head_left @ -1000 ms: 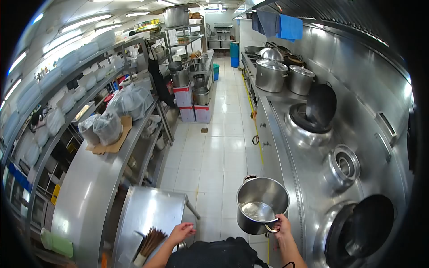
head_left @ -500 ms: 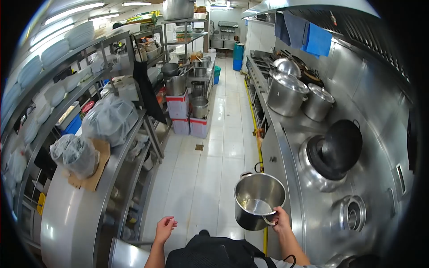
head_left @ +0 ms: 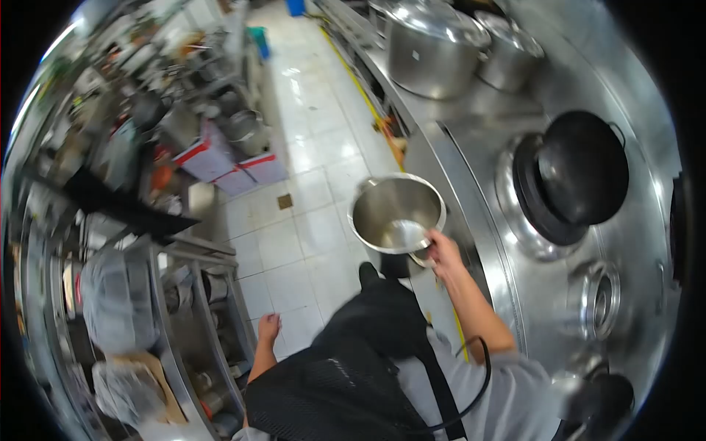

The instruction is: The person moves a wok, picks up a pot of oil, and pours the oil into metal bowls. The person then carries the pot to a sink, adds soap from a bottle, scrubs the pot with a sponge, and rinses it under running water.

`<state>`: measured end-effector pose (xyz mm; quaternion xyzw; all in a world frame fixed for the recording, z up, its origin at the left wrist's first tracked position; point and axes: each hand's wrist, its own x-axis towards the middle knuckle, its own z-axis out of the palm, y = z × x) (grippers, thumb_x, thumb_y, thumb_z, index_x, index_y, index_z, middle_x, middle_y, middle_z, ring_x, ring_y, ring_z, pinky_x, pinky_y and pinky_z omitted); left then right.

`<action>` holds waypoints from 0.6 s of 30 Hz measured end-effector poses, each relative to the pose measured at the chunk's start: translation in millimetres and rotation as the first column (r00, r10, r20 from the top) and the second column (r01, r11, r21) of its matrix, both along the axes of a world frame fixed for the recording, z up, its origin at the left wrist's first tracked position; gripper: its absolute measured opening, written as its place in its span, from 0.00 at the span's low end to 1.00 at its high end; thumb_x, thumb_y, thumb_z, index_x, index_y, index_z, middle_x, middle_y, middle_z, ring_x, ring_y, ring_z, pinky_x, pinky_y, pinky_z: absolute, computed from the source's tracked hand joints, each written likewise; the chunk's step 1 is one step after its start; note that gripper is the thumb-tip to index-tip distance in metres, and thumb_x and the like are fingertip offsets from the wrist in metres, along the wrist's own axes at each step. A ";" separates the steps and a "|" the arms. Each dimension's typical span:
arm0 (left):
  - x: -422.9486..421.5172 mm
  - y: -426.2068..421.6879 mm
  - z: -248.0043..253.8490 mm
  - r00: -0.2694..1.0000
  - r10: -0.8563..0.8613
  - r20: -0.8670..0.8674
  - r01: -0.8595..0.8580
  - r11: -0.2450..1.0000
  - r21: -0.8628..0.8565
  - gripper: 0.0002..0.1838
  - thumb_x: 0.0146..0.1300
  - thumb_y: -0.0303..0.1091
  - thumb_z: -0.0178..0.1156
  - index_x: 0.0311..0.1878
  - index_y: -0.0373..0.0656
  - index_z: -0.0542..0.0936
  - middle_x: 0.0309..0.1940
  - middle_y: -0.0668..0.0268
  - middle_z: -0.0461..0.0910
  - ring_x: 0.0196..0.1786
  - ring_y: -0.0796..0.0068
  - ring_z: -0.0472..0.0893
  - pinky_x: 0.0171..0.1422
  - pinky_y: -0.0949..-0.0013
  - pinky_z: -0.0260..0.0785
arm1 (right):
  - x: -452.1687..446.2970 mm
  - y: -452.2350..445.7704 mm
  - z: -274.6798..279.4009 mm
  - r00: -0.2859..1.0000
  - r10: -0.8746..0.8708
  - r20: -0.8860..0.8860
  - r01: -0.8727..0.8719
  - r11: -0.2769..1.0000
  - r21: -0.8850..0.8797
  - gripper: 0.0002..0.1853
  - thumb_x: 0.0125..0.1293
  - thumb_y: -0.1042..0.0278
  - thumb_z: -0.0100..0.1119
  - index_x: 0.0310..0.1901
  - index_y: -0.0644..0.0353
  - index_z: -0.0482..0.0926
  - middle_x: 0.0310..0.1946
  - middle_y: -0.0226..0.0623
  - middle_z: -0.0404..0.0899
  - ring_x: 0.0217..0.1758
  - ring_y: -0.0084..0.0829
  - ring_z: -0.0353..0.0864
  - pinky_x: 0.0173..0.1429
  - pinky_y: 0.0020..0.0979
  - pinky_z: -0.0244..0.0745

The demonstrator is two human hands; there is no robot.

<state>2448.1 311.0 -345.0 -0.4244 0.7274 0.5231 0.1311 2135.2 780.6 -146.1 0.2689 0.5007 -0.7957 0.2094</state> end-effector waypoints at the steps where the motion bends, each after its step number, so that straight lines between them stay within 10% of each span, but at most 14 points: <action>1: 11.9 -8.3 -13.7 0.964 -0.084 0.253 0.085 0.996 0.006 0.18 0.67 0.38 0.58 0.53 0.34 0.75 0.37 0.60 0.83 0.35 0.75 0.81 0.36 0.69 0.75 | -25.3 -22.2 16.7 0.998 -0.039 0.049 0.036 0.998 0.043 0.11 0.54 0.69 0.65 0.22 0.51 0.70 0.14 0.21 0.59 0.11 0.14 0.52 0.15 0.20 0.44; 8: -24.1 -31.7 -46.8 0.881 -0.294 0.370 0.260 0.955 0.140 0.18 0.65 0.40 0.59 0.51 0.36 0.77 0.35 0.61 0.83 0.33 0.73 0.82 0.34 0.68 0.75 | -209.2 -129.5 28.6 0.996 0.069 0.062 -0.076 0.991 0.110 0.13 0.52 0.69 0.66 0.22 0.53 0.69 0.14 0.20 0.58 0.13 0.15 0.52 0.17 0.22 0.47; 15: -190.0 -120.9 -79.2 0.947 -0.193 0.258 0.133 0.964 0.231 0.18 0.64 0.41 0.60 0.49 0.37 0.78 0.34 0.61 0.83 0.31 0.70 0.82 0.32 0.66 0.75 | -351.0 -226.2 13.6 0.996 0.054 0.078 -0.057 0.998 0.040 0.12 0.51 0.66 0.67 0.24 0.50 0.69 0.13 0.19 0.60 0.11 0.14 0.53 0.15 0.22 0.48; 18: -312.8 -190.5 -62.6 0.990 0.071 0.126 -0.128 0.835 0.535 0.17 0.63 0.42 0.61 0.48 0.38 0.79 0.33 0.61 0.83 0.31 0.69 0.82 0.31 0.65 0.75 | -402.3 -261.4 24.3 1.000 -0.007 0.023 0.006 0.999 0.048 0.12 0.53 0.67 0.66 0.23 0.48 0.69 0.13 0.18 0.60 0.10 0.13 0.51 0.13 0.19 0.45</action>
